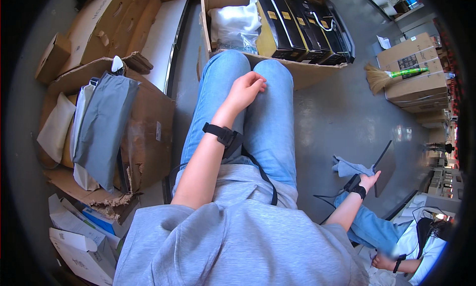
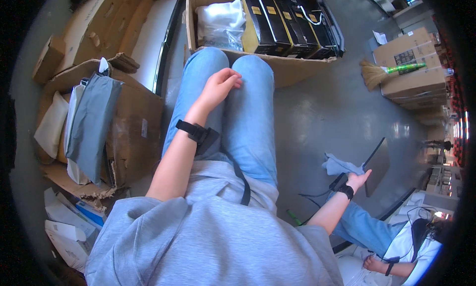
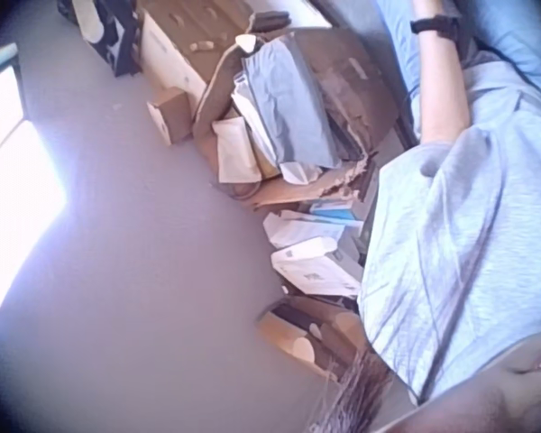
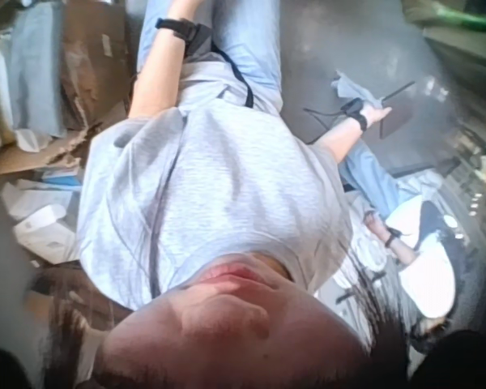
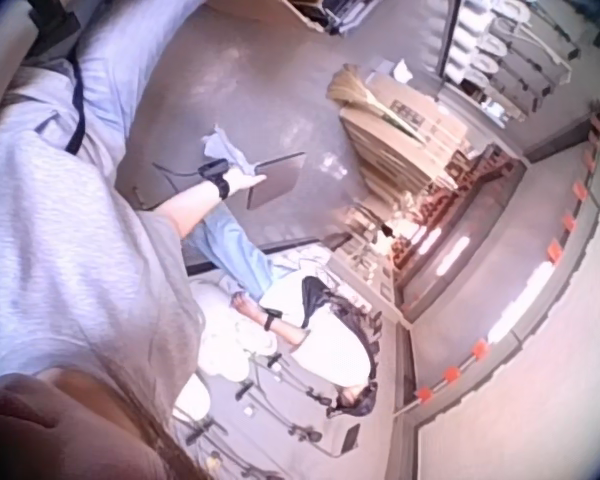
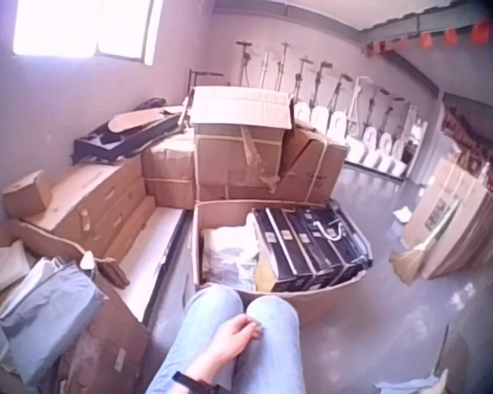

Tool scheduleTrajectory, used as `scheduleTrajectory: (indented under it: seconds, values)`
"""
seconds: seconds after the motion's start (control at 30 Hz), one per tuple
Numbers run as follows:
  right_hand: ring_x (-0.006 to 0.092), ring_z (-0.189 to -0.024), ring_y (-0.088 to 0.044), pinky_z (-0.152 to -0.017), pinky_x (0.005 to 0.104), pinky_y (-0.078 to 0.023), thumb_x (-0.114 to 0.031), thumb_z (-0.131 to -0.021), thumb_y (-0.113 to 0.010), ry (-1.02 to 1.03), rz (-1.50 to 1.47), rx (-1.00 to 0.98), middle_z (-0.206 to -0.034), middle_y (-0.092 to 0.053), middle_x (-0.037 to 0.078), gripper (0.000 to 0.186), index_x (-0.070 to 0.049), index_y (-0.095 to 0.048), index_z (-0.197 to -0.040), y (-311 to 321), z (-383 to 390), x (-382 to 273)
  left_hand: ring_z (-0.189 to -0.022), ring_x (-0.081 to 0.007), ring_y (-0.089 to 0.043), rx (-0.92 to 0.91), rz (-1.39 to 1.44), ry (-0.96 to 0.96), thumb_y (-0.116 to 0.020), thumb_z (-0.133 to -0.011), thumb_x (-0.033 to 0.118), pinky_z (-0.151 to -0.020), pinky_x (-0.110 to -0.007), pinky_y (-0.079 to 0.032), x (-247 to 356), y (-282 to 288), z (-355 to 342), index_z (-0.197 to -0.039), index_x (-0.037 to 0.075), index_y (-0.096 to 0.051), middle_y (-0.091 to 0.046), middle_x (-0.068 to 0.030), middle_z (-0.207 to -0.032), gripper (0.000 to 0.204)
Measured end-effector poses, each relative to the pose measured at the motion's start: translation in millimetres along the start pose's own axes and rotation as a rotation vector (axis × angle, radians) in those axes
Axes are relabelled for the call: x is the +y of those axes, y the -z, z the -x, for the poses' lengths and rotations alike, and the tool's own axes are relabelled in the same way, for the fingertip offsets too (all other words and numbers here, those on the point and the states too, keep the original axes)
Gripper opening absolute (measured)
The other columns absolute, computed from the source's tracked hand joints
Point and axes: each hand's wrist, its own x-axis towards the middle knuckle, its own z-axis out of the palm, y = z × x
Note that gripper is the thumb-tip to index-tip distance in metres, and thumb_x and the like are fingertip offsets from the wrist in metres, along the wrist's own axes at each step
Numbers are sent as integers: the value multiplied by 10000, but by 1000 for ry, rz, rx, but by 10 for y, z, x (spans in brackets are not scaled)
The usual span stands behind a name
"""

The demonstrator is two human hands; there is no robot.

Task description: Unpacking and cleaning shower head components with a cloth.

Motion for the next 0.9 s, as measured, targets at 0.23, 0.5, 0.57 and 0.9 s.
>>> scheduleTrajectory:
  seconds: [0.23, 0.5, 0.57, 0.9]
  values:
    - [270, -1306, -405, -1130, 426, -223, -573, -920, -498, 56, -97, -21, -1440, -456, 64, 718, -34, -435, -1391, -1, 199, 34, -838, -154, -653, 1, -19, -2, -525, -932, 90, -768, -279, -506, -3, -1, -1, -1019, -27, -619, -678, -99, -915, 174]
    - [288, -1304, -417, -1132, 453, -222, -575, -916, -496, 77, -106, -19, -1417, -482, 75, 686, -52, -473, -1360, 131, 202, 116, -840, -150, -650, -19, -9, -5, -529, -927, 82, -771, -276, -509, -6, 6, -15, -1021, -34, -614, -673, -93, -912, 171]
    - [278, -1298, -420, -1129, 428, -245, -547, -922, -520, 74, -119, 8, -1427, -470, 79, 683, -32, -458, -1365, 121, 231, 148, -841, -151, -650, -24, 8, -1, -529, -927, 80, -773, -276, -509, -16, 6, -18, -1023, -33, -613, -672, -93, -914, 171]
    - [273, -1302, -420, -1129, 457, -238, -561, -914, -527, 35, -129, 33, -1412, -485, 78, 689, -48, -463, -1369, -13, 405, 266, -848, -149, -649, -22, -8, 8, -533, -927, 80, -775, -275, -507, -28, 10, -24, -1029, -28, -613, -673, -93, -923, 169]
